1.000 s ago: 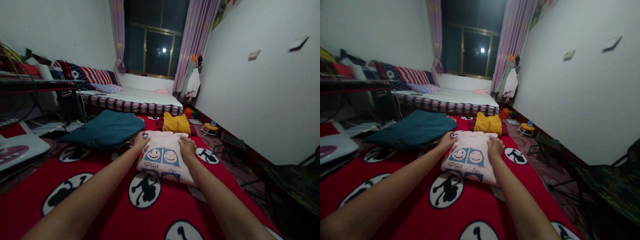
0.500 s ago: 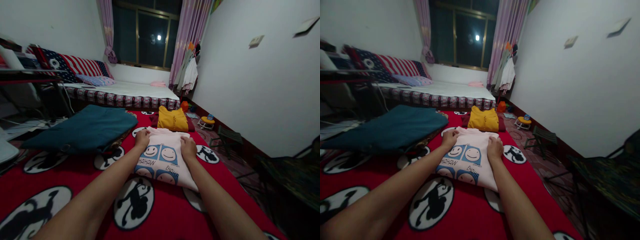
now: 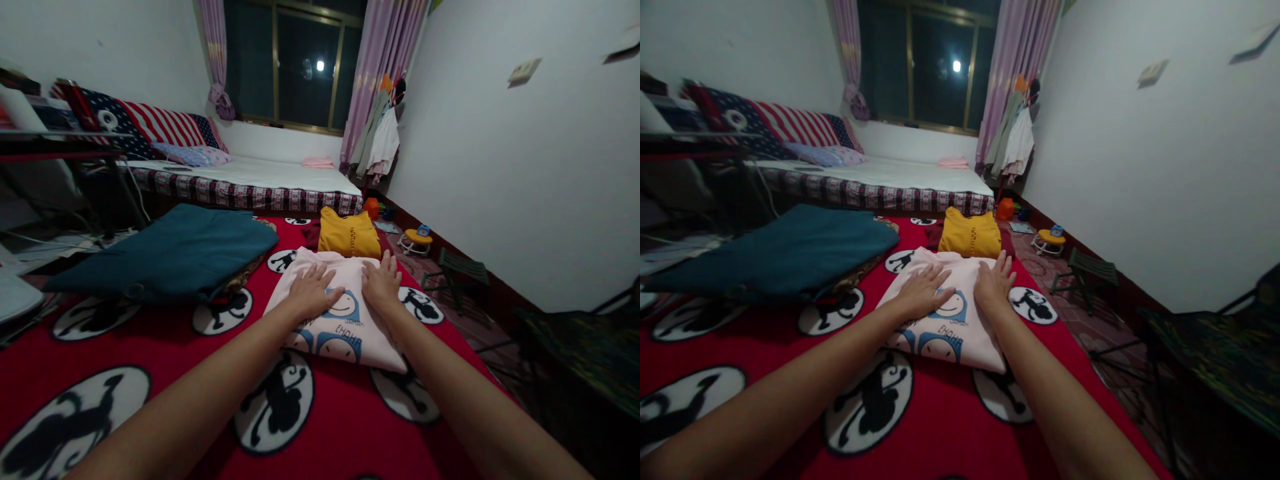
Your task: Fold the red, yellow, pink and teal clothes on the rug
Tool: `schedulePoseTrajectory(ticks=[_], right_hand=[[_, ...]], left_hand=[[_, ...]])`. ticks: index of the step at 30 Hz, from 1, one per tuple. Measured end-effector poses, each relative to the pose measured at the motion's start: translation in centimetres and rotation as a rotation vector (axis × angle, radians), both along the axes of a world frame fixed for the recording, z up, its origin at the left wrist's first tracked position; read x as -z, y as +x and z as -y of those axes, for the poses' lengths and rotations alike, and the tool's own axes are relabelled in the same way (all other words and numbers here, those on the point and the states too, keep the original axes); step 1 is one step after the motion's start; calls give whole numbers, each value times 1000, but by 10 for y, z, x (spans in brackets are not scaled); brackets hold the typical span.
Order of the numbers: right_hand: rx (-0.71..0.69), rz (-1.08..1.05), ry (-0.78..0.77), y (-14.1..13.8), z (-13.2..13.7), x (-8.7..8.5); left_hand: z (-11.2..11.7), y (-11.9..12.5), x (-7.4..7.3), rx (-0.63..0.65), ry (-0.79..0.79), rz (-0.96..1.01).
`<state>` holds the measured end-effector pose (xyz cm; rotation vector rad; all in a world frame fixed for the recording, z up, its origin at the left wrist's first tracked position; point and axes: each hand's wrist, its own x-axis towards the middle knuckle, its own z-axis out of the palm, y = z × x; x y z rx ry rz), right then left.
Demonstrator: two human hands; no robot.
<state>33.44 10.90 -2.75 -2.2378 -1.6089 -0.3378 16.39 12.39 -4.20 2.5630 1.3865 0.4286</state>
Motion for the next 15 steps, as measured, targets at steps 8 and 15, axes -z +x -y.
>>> schedulePoseTrajectory(ticks=[8,15], right_hand=[[-307,52,-197,-17,16,25],[-252,1,-292,-17,27,26]], left_hand=[[-14,-15,6,-163,-43,18],[8,-41,16,-202,-44,-3]])
